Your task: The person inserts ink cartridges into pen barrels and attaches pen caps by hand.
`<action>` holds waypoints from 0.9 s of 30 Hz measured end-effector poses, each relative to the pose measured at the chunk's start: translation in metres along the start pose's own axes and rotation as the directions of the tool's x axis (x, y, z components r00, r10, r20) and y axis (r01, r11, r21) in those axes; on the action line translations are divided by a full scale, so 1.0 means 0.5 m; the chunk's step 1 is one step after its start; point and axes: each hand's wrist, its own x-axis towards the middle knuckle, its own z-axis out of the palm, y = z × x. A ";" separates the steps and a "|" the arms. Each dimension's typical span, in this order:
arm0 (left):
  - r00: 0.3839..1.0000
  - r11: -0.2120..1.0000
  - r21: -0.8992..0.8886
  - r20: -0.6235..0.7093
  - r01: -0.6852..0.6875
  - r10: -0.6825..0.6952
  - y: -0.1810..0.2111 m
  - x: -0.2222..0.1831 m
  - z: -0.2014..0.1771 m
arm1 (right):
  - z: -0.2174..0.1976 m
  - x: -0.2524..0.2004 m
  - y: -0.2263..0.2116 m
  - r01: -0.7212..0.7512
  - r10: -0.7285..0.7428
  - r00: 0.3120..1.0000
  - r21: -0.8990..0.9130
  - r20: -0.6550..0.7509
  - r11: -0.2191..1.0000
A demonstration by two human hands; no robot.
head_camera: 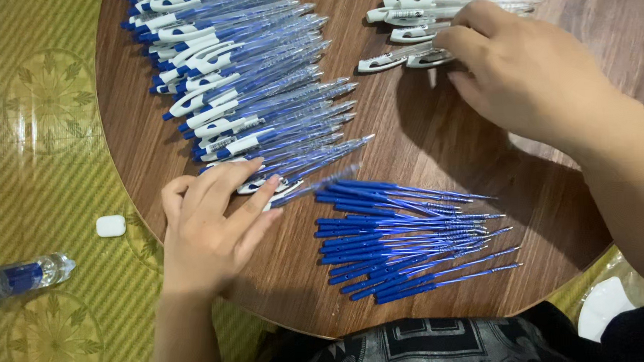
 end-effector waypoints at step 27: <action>0.998 0.992 -0.116 -0.006 0.054 -0.055 0.023 0.003 -0.014 | -0.030 -0.283 0.008 -0.043 0.033 0.999 0.305 0.038 0.951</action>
